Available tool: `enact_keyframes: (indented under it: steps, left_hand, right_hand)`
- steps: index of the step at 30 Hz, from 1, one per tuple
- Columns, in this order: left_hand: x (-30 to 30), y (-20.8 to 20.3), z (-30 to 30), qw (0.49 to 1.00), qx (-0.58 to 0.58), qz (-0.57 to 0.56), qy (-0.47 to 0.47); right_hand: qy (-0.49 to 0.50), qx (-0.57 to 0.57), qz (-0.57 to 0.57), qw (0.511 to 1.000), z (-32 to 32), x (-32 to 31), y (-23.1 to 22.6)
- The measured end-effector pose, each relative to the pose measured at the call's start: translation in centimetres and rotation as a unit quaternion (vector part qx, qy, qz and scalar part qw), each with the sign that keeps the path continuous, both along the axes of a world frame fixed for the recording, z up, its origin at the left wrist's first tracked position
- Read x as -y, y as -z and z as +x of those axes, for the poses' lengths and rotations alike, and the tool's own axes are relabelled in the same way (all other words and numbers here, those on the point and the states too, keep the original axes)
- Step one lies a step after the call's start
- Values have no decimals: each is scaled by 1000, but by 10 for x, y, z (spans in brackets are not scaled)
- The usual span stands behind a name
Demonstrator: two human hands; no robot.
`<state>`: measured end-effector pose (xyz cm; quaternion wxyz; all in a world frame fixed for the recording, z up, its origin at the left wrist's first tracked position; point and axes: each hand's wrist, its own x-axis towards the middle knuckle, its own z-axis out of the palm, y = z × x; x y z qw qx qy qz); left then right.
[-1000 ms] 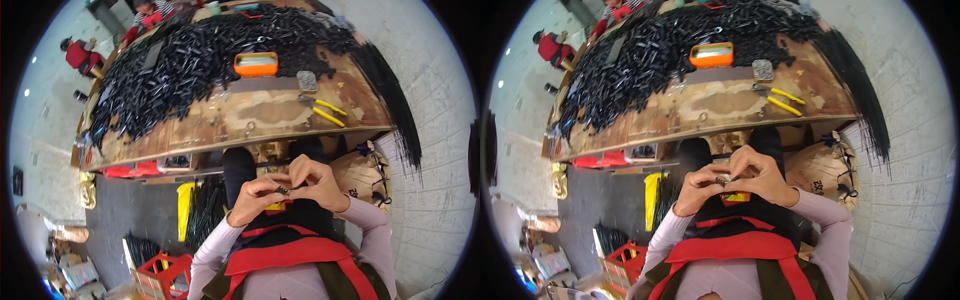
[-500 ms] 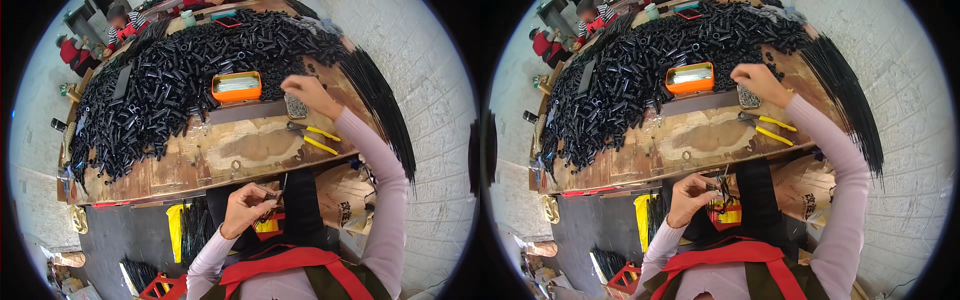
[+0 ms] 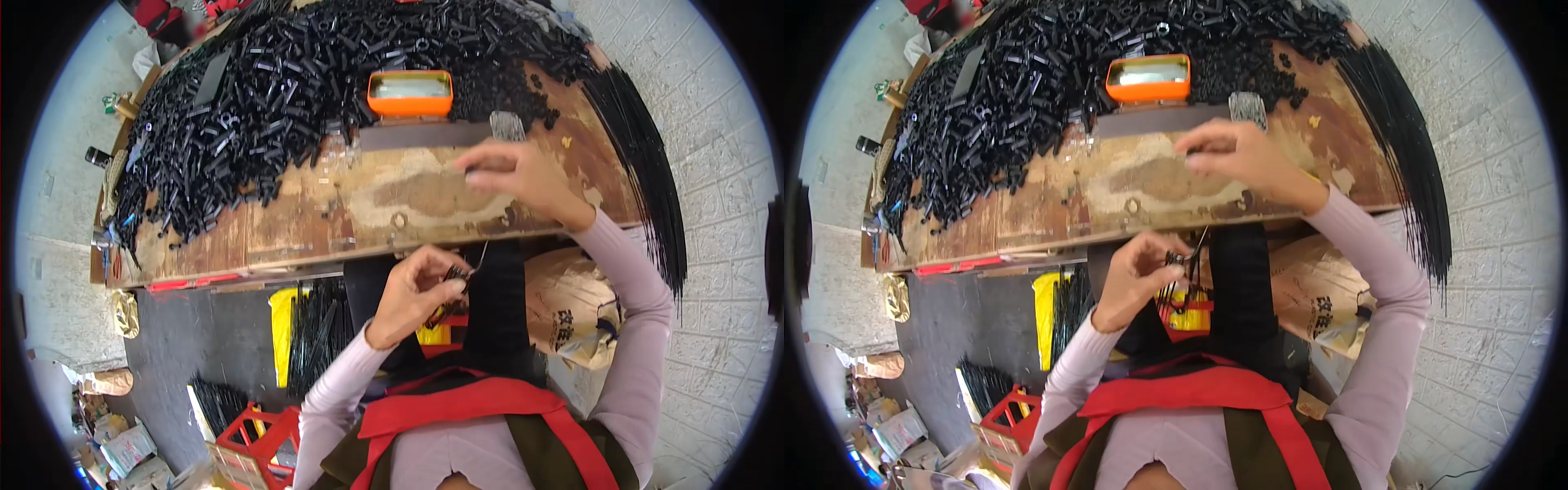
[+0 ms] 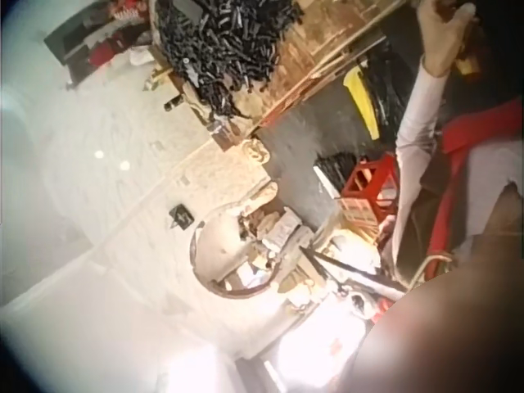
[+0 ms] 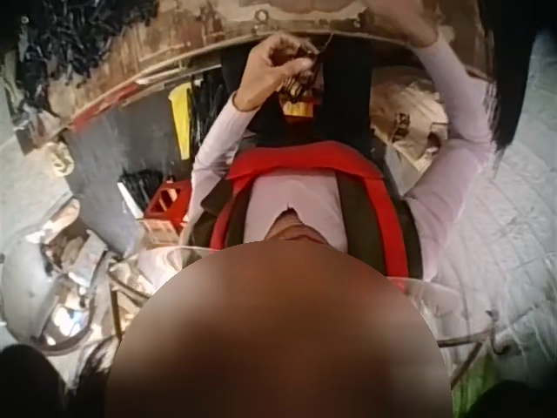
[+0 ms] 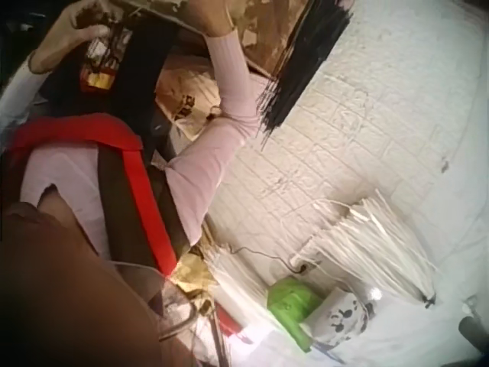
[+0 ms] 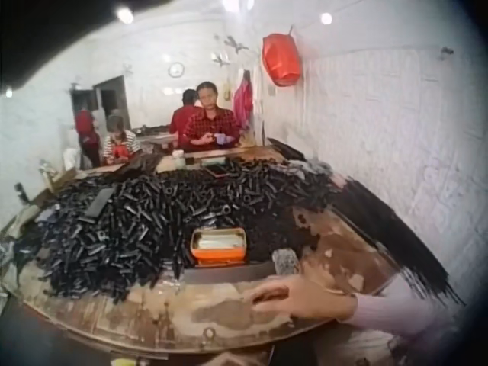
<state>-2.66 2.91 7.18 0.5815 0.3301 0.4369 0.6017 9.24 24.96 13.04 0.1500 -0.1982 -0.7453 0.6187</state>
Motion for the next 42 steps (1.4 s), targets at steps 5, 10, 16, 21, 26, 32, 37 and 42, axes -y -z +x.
enact_keyframes:
  steps: [5,10,16,21,26,32,37,42]
  left_hand:
    - [6,-24,16,999,-18,31,28]
    - [25,-34,28,999,-15,40,5]
    - [45,-58,43,999,-28,31,-2]
    - [56,-64,53,999,-31,39,-16]
    - [62,-57,58,999,-36,28,-28]
    - [64,-58,64,998,-23,47,-36]
    - [69,-61,68,997,-53,9,-53]
    - [71,-62,76,991,-69,78,-82]
  right_hand:
    - [-7,42,-32,999,40,71,-15]
    - [3,-1,-88,996,63,91,-26]
    - [-9,-9,-81,997,82,110,-40]
    - [-19,7,-20,1000,94,118,-47]
    - [-8,3,35,999,100,133,-60]
    - [6,-35,80,996,102,137,-58]
    - [7,-54,141,989,104,140,-58]
    - [3,-92,217,972,104,145,-58]
